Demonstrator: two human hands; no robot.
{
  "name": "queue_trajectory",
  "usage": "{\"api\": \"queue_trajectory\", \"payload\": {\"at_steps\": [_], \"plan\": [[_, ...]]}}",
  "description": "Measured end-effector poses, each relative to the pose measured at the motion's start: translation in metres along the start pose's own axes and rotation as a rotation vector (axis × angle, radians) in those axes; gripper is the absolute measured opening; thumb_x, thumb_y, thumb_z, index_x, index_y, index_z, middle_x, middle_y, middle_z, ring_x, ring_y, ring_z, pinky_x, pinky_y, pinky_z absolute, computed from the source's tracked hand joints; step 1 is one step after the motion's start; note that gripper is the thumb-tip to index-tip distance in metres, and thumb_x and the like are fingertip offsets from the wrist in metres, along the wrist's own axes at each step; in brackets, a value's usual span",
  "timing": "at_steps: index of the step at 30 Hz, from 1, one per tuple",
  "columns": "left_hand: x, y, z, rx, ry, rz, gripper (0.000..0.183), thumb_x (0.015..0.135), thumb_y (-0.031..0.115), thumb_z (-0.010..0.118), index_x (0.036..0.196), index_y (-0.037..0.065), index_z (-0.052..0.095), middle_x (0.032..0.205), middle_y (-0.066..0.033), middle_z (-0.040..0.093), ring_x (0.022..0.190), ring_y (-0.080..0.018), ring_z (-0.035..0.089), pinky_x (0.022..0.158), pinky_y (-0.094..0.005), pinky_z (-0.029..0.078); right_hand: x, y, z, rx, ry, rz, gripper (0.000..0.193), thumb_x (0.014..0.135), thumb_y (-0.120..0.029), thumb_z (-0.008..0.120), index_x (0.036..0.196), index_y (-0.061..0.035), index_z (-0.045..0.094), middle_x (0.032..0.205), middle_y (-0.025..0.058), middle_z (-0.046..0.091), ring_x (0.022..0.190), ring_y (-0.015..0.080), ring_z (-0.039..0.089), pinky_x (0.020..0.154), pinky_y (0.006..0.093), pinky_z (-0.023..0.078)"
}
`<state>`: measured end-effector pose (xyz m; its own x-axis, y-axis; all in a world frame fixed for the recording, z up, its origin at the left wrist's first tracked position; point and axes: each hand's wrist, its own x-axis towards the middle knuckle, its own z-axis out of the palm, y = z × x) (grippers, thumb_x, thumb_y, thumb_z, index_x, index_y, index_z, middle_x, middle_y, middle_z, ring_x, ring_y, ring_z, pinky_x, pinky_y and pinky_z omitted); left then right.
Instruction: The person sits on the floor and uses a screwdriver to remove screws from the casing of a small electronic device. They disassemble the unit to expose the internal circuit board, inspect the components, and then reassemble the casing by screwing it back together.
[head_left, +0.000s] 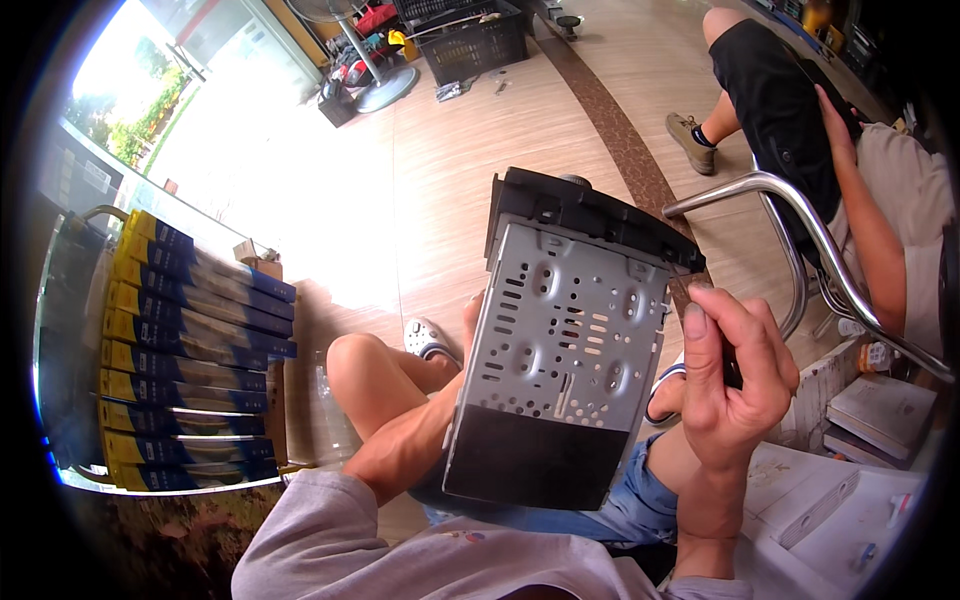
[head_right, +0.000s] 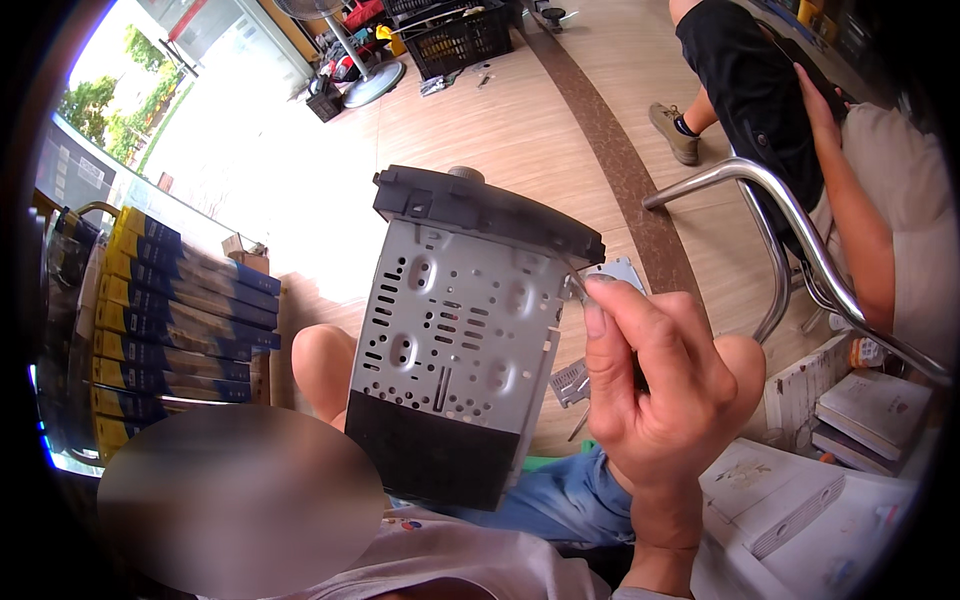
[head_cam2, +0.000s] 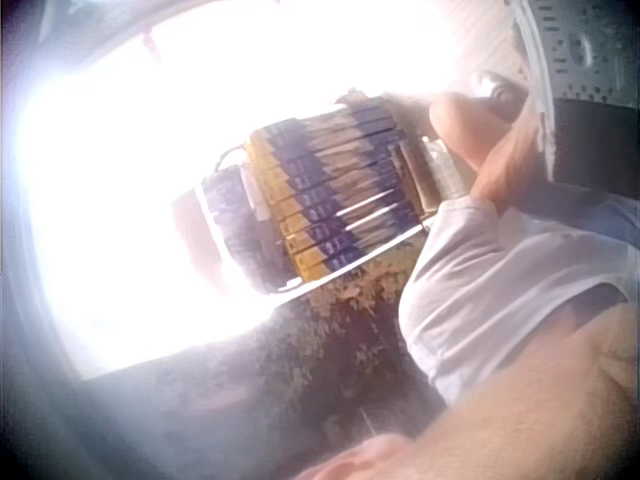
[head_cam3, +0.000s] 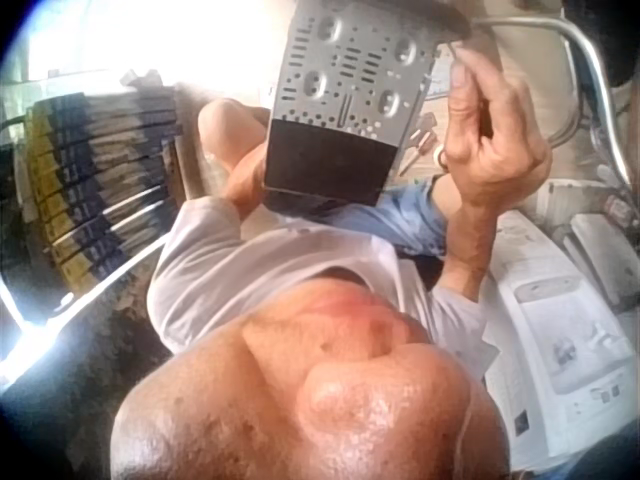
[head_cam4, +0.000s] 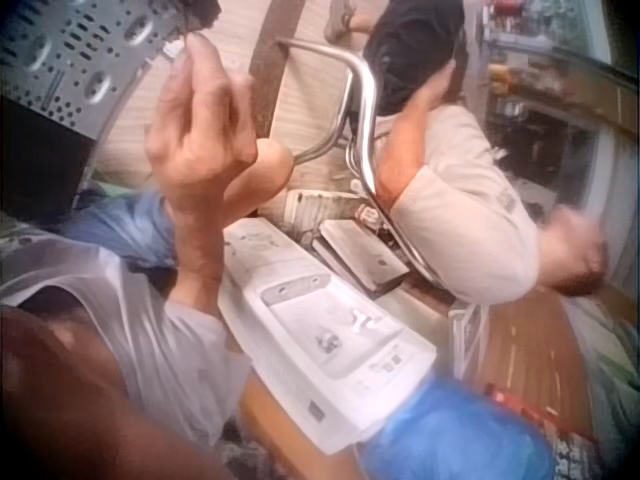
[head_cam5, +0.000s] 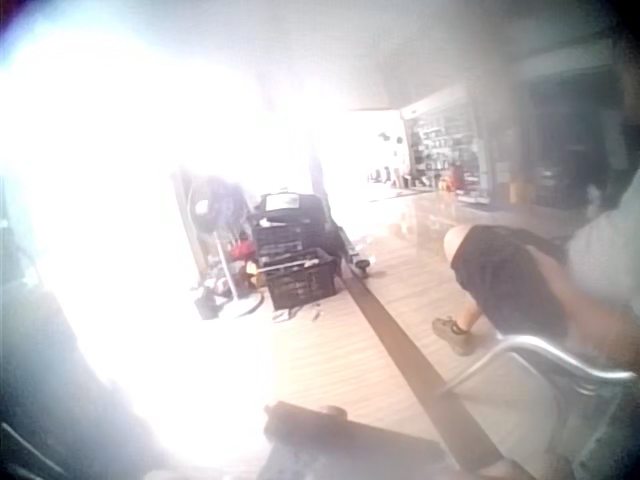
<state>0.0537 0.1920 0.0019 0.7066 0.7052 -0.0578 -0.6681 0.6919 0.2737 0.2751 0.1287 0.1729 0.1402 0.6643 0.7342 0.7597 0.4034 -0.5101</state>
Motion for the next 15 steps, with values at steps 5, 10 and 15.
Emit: {"api": "queue_trajectory", "payload": {"at_steps": [5, 10, 15], "plan": [[-0.003, 0.01, -0.004, 0.025, 0.026, 0.035, 0.099, 0.075, 0.054, 0.067, 0.153, 0.002, 0.038, 0.147, -0.0279, 0.048, 0.129, -0.0468, 0.054, 0.105, -0.0606, 0.047, -0.002, -0.003, -0.002, 0.054, -0.073, 0.037, 0.013, 0.091, 0.002, 0.068, 0.104, 0.0026, 0.071, 0.075, 0.0071, 0.06, 0.063, 0.015, 0.055, 0.057, 0.0269, 0.041], [-0.012, 0.016, -0.008, 0.065, 0.058, 0.064, 0.1, 0.074, 0.054, 0.068, 0.154, 0.002, 0.038, 0.147, -0.0284, 0.047, 0.129, -0.0475, 0.053, 0.105, -0.0614, 0.047, -0.005, -0.006, -0.003, -0.027, -0.08, 0.028, 0.011, 0.093, -0.001, 0.067, 0.102, 0.0015, 0.071, 0.074, 0.0084, 0.061, 0.062, 0.0169, 0.057, 0.056, 0.0293, 0.041], [-0.019, 0.021, -0.012, 0.088, 0.082, 0.078, 0.101, 0.073, 0.053, 0.069, 0.154, 0.002, 0.037, 0.147, -0.0289, 0.047, 0.129, -0.0483, 0.053, 0.105, -0.0622, 0.047, -0.002, -0.004, -0.006, -0.072, -0.112, 0.069, 0.012, 0.093, -0.003, 0.067, 0.103, 0.0012, 0.071, 0.076, 0.0099, 0.064, 0.063, 0.0179, 0.059, 0.058, 0.0306, 0.044]]}}
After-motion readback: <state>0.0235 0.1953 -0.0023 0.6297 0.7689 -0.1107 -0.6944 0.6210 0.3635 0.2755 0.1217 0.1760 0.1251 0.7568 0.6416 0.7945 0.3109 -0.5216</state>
